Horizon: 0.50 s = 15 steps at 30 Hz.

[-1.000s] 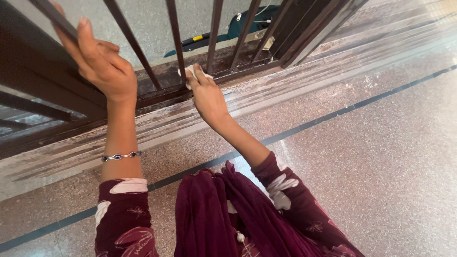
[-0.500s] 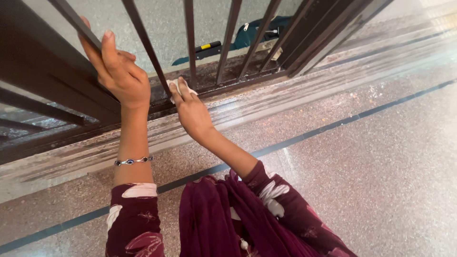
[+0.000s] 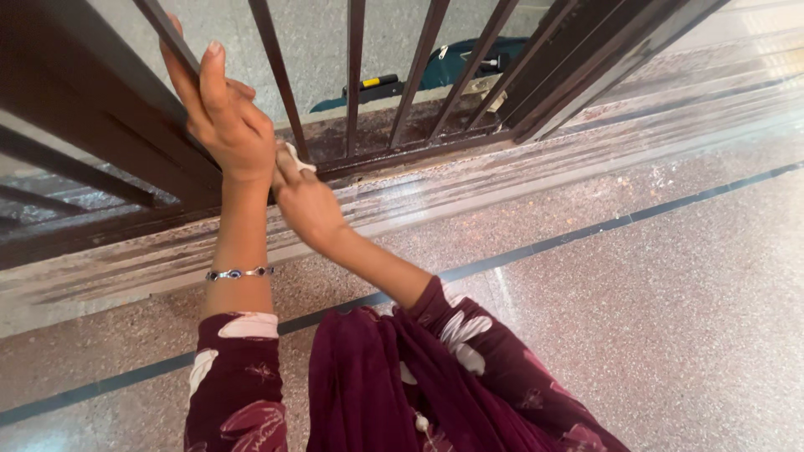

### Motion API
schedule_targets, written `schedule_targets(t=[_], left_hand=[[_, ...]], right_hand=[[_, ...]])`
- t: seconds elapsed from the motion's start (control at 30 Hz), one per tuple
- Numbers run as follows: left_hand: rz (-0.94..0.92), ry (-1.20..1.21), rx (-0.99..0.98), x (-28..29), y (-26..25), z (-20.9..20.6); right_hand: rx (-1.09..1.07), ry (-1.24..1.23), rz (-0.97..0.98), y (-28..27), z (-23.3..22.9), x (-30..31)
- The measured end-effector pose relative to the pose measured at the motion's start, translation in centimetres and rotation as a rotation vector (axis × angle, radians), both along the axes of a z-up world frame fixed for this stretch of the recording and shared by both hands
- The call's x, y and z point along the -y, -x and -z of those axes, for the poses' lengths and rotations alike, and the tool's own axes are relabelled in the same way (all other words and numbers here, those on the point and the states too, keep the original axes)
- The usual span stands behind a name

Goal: The person cleans dark metal bars of a window by hand using a white cloth.

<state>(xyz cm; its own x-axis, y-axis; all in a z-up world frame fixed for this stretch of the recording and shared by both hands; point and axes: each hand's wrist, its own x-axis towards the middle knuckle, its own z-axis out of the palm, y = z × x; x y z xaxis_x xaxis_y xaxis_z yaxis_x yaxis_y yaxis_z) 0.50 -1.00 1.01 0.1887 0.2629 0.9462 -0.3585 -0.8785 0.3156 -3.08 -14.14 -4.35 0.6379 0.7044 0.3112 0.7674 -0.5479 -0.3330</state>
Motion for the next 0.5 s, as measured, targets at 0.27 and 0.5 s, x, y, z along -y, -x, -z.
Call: schedule_targets(t=[0.27, 0.5], left_hand=[[-0.012, 0.011, -0.036, 0.1, 0.3, 0.2], [-0.022, -0.005, -0.043, 0.2, 0.3, 0.1]], right_hand=[[-0.118, -0.316, -0.142, 0.1, -2.4, 6.4], [-0.382, -0.622, 0.156, -3.8, -6.4, 17.7]])
